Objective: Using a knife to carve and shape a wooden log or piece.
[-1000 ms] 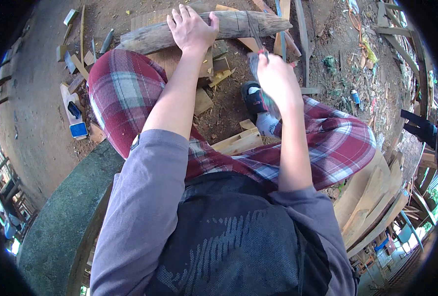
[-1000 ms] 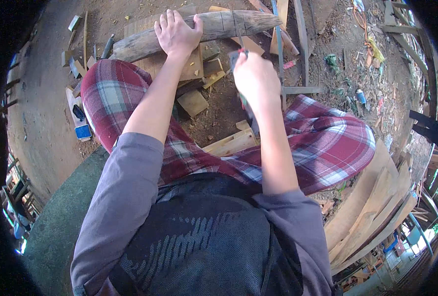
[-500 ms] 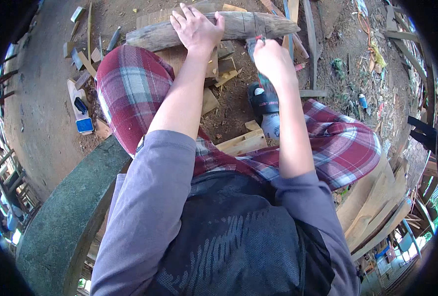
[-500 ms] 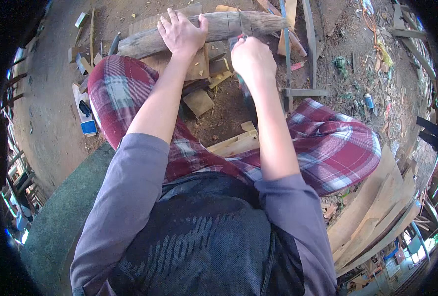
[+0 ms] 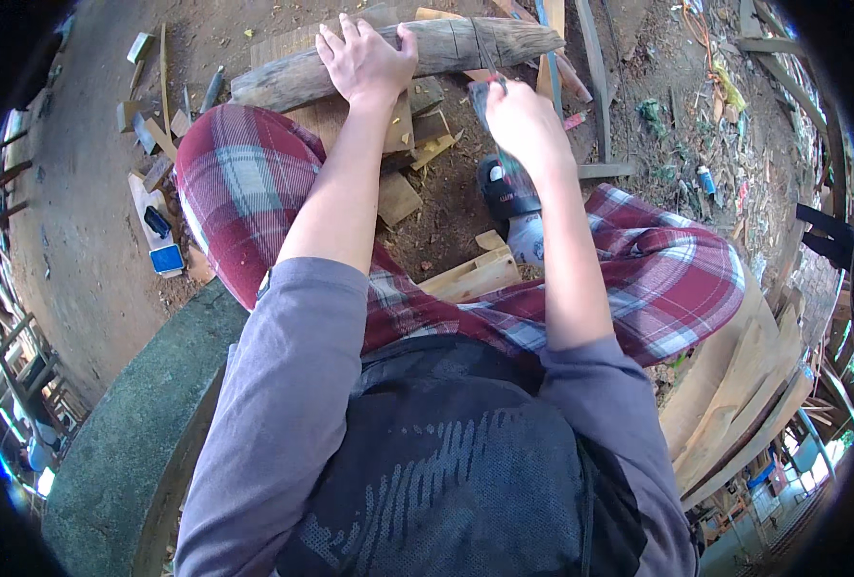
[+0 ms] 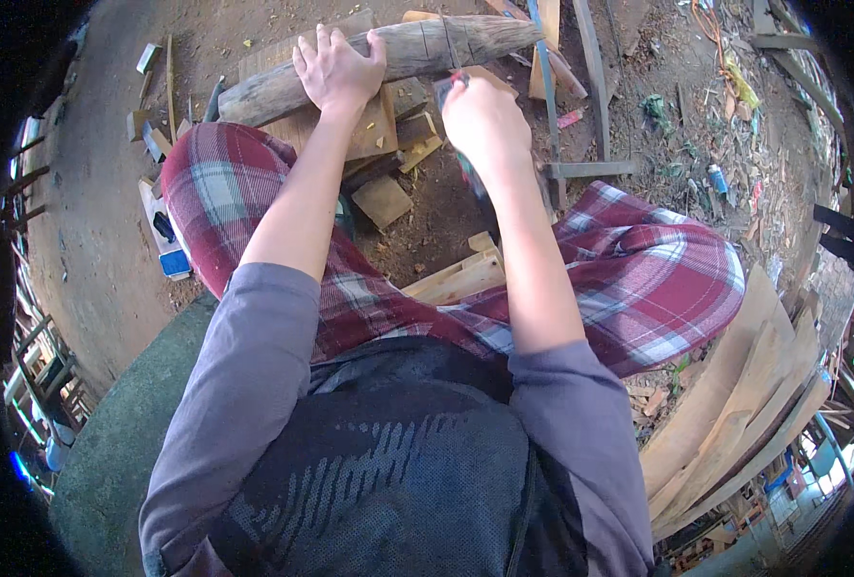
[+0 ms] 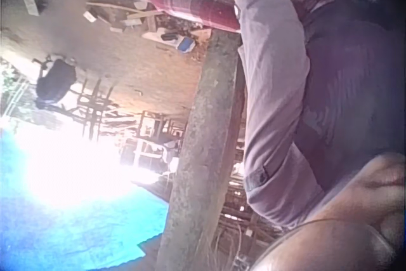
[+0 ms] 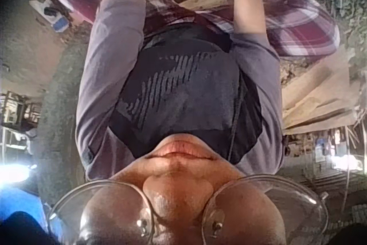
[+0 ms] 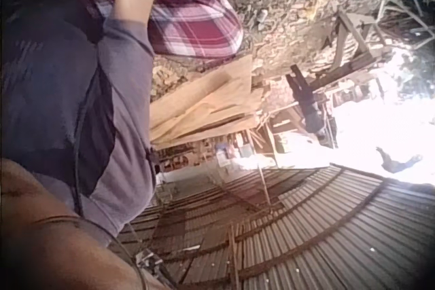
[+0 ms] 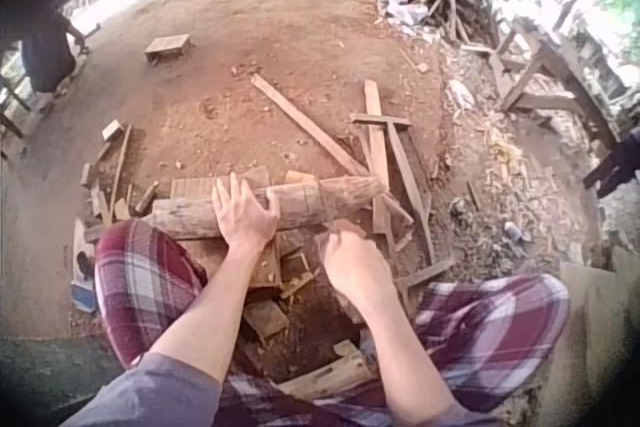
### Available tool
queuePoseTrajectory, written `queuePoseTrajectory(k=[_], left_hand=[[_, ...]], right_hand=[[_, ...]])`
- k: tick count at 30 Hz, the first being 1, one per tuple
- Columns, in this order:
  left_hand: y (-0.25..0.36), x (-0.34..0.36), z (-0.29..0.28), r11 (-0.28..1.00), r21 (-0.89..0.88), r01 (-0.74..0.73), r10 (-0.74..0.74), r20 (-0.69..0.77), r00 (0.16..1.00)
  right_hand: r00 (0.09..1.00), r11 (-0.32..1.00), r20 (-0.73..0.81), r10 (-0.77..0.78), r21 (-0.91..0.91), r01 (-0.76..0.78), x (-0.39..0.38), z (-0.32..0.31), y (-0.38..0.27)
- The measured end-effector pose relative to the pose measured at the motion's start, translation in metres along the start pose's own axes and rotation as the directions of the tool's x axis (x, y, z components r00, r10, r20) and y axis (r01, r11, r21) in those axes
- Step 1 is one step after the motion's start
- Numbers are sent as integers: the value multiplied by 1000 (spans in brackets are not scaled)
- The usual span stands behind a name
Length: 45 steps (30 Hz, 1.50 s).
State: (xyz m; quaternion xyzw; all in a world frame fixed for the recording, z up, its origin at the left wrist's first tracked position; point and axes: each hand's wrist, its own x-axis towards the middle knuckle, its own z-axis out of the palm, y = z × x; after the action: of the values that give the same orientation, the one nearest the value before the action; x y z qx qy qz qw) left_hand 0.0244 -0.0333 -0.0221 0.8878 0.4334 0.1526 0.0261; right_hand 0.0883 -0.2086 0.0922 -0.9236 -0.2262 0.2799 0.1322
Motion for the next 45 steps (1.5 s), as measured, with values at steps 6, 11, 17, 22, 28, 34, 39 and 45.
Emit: queuePoseTrajectory(k=[6, 11, 17, 22, 28, 34, 39, 45], left_hand=[[1, -2, 0, 1000, -1, 21, -21, -39, 999], [-1, -1, 4, 994, -106, 29, -41, -110, 993], [-4, 0, 3, 994, -86, 66, -73, -83, 994], [-2, 0, 3, 992, -129, -4, -3, -52, 999], [2, 0, -1, 1000, -26, 2, -3, -71, 997], [-3, -4, -3, 999, -37, 38, -40, -55, 998], [7, -4, -8, 997, -46, 60, -61, -17, 998], [-1, 0, -8, 996, -55, 72, -71, 8, 997]], right_hand=[[1000, 999, -17, 23, -28, -23, 39, 12, -9], [998, 998, -34, 57, 2, -57, -7, 0, -13], [995, 996, 58, 83, -43, -80, -90, -30, 9], [992, 997, 116, 51, -67, -43, -79, -42, 4], [994, 992, 68, 84, -103, -77, 19, -11, -14], [998, 998, 59, -2, -56, 6, 32, -2, -24], [998, 998, 11, 59, -11, -59, -40, -15, -12], [989, 994, 98, 111, -20, -109, -98, -40, 2]])
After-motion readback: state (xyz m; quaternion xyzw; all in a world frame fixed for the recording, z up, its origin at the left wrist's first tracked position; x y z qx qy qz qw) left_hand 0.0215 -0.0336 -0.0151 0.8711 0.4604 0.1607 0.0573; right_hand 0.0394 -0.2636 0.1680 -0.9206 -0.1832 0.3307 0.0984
